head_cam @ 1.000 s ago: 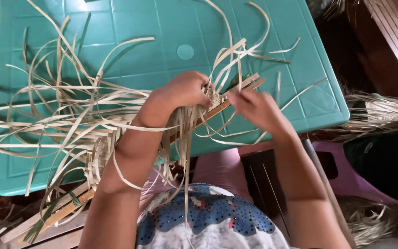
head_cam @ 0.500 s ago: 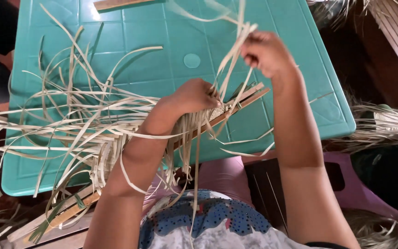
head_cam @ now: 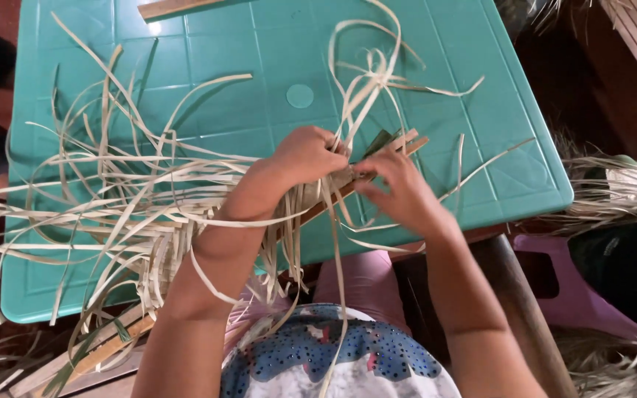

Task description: The person weaves thin palm fibers by hand through a wooden frame, repeatedly pulling strands through the existing weave to extend the pattern. The hands manipulate the fibers and the frame continuously throughout the clip.

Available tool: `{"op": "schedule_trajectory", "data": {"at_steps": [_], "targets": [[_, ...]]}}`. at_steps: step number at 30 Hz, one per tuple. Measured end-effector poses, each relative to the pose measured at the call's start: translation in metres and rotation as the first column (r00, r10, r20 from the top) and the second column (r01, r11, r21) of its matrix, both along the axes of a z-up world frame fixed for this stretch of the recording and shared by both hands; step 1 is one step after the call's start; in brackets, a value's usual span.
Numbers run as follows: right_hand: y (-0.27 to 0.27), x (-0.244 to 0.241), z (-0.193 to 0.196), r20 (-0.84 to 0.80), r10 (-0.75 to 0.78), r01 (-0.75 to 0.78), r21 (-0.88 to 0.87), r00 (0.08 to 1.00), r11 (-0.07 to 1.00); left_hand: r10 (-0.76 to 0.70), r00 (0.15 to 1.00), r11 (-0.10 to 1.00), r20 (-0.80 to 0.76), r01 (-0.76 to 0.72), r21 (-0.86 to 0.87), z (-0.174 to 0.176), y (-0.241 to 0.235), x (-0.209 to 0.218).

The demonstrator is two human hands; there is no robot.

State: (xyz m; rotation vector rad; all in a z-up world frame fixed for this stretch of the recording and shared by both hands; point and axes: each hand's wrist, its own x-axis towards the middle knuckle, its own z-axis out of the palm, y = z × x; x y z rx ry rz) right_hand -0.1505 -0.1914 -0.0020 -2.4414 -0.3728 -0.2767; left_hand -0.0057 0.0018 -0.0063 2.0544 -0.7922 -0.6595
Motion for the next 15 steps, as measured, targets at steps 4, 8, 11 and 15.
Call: {"op": "schedule_trajectory", "data": {"at_steps": [4,8,11,15], "targets": [[0.003,-0.068,0.015,-0.095,-0.110,0.099,-0.109,0.989,0.989,0.003,0.998,0.999,0.057,-0.005,0.037,0.036,0.010,-0.012],[-0.007,-0.122,0.045,-0.540,-0.130,-0.031,-0.278,0.832,0.960,-0.099,0.992,0.982,0.083,0.084,0.168,0.044,0.019,-0.012],[-0.015,-0.133,0.066,-0.616,-0.017,-0.039,-0.078,0.788,0.996,-0.104,0.987,0.981,0.121,0.082,0.177,0.053,0.023,-0.014],[-0.035,-0.101,0.037,-0.337,-0.126,0.144,0.029,0.933,0.989,0.103,0.871,0.991,0.480,-0.130,0.023,0.045,0.032,-0.023]]}}
